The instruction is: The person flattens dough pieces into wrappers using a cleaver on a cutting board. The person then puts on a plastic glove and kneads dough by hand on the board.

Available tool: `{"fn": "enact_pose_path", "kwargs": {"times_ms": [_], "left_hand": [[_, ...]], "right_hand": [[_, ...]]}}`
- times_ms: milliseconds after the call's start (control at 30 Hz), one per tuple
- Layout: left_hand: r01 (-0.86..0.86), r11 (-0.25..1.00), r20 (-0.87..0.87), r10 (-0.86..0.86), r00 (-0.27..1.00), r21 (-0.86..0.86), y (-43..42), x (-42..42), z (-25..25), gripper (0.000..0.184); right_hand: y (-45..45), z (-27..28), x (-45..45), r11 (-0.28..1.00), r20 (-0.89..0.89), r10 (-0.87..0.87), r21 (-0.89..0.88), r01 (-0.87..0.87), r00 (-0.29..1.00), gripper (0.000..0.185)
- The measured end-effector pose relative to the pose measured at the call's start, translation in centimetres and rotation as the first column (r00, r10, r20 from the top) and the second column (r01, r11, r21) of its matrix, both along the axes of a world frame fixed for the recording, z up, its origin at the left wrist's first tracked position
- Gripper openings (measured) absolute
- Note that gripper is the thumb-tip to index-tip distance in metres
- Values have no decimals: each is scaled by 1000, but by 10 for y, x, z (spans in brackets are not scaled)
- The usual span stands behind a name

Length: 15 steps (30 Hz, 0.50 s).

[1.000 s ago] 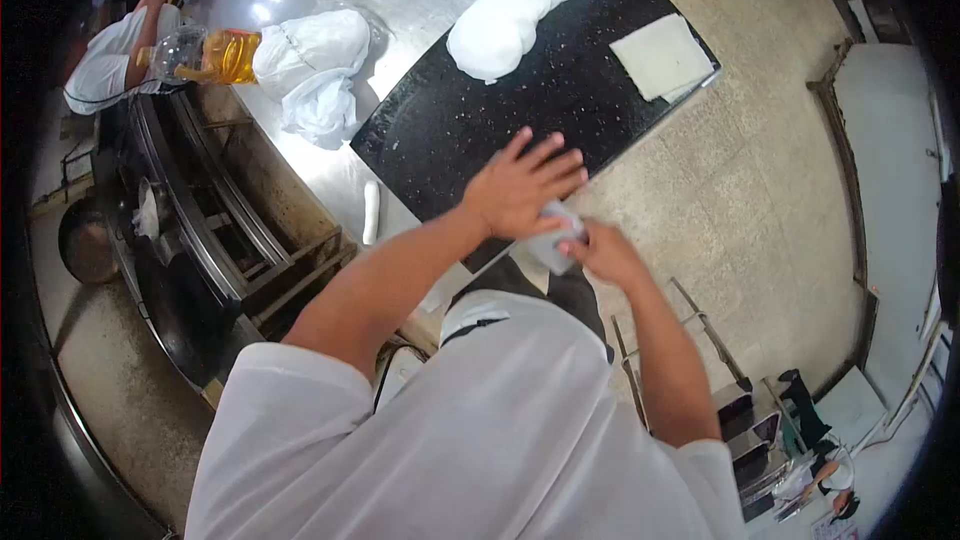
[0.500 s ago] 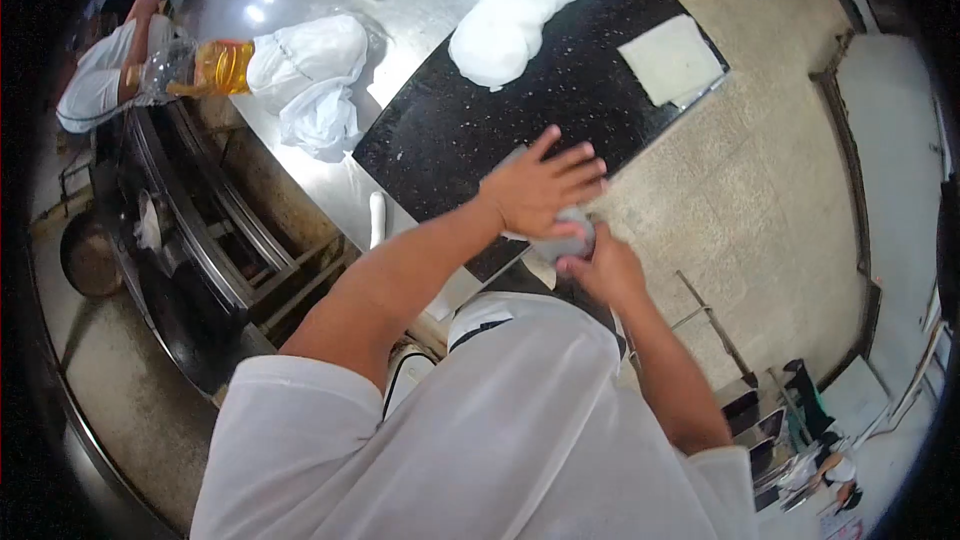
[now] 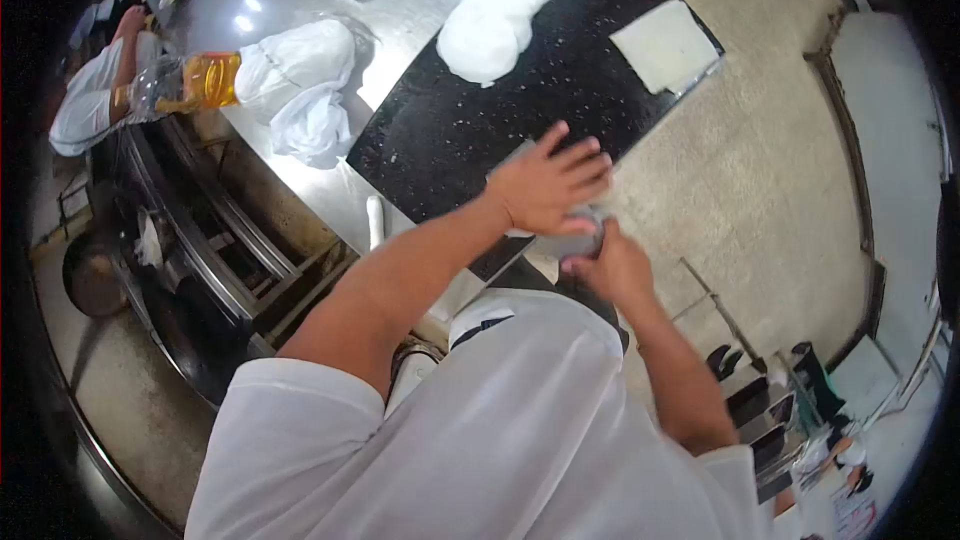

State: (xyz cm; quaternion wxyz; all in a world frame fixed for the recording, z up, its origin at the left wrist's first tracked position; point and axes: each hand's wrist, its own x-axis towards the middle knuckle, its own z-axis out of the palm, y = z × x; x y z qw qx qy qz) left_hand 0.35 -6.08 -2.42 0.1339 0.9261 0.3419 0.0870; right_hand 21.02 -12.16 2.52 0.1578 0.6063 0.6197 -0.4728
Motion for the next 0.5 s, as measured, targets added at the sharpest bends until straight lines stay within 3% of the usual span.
{"fn": "enact_pose_path", "kwargs": {"times_ms": [33,133,233,333,367,433,500], "left_hand": [[14,1000,3,-14,1000,13,10,-2,-3,67],[-122,990,39,120,992,68,45,-18,-3,68],[-141,988,76,136,988,68,42,-19,-7,69],[-18,999,65,21,998,-43,-21,-9,-13,68],[55,986,23,-52,998,-159,-32,-1,1,67],[114,989,63,-108,992,-98,-20,10,-4,66],[70,996,47,-68,997,-53,7,6,-6,66]], "right_hand": [[21,-2,-3,991,49,88,99,-92,995,76],[60,-7,-13,969,13,138,206,-138,990,75],[40,-2,-22,968,7,62,245,-61,998,76],[-31,-23,7,998,-220,0,55,12,975,82],[-37,-21,8,999,-224,3,48,8,975,82],[-36,-14,3,995,-102,-90,34,94,991,85],[-8,-16,2,995,-14,-43,87,44,999,83]]}}
